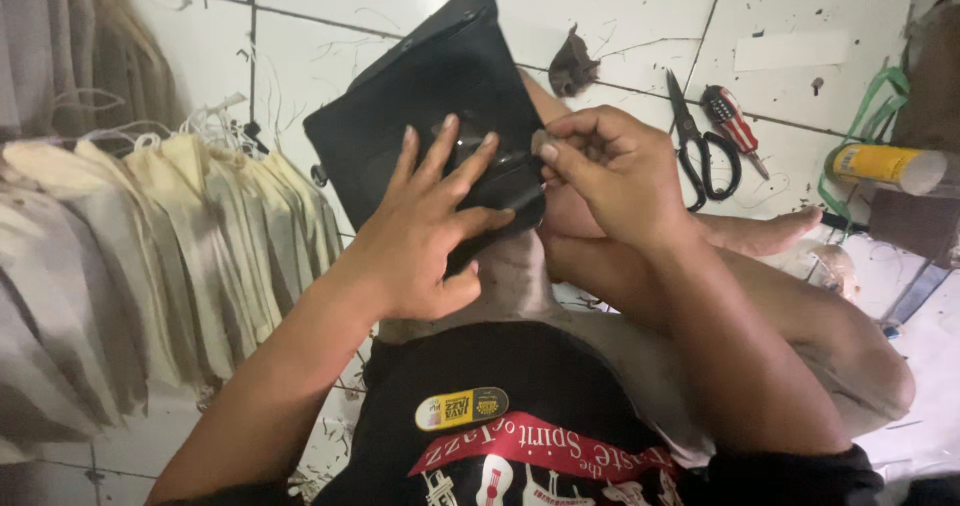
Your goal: The person applies a liquid substance to the edges and seams of a black leather bag using a small applicator tool, then presses the edges together by hand.
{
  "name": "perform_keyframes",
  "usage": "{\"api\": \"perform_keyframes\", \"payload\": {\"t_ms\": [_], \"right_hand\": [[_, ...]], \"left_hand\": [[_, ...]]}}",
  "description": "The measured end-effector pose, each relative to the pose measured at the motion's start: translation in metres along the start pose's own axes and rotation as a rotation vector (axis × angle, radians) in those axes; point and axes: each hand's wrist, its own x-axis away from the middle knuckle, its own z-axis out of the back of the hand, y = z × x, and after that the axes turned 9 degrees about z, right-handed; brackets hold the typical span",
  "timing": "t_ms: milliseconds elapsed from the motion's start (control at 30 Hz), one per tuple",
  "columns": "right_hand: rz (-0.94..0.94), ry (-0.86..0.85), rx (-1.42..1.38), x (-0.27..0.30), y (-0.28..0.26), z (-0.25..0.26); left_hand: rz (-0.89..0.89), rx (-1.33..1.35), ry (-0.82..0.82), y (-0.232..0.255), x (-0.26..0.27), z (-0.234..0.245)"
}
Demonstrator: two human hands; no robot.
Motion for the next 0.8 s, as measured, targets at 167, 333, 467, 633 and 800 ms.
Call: {"api": "perform_keyframes", "payload": {"t_ms": [167,333,467,633,800], "right_hand": [[0.064,0.047,0.121,-0.006,0.002,-0.011],[0.215,0.000,0.346,-0.013,-0.006,-0.011],[0.618,-0.103,0.639,-0.019,-0.017,-0.017],[0.468,-0.179,0.681,-0.014,-0.016,-0.003],[0.493,-0.077,0.621,-0.022,-0.019,-0.012]], "left_hand": [[-0.043,0.077,-0.018,-0.011,0.001,-0.001],[-0.040,0.094,-0.032,-0.015,0.000,-0.002],[-0.058,0.141,-0.029,-0.021,0.001,-0.006],[-0.062,0.245,-0.022,-0.030,0.002,-0.010],[-0.054,0.239,-0.051,-0.028,0.000,-0.008]]}}
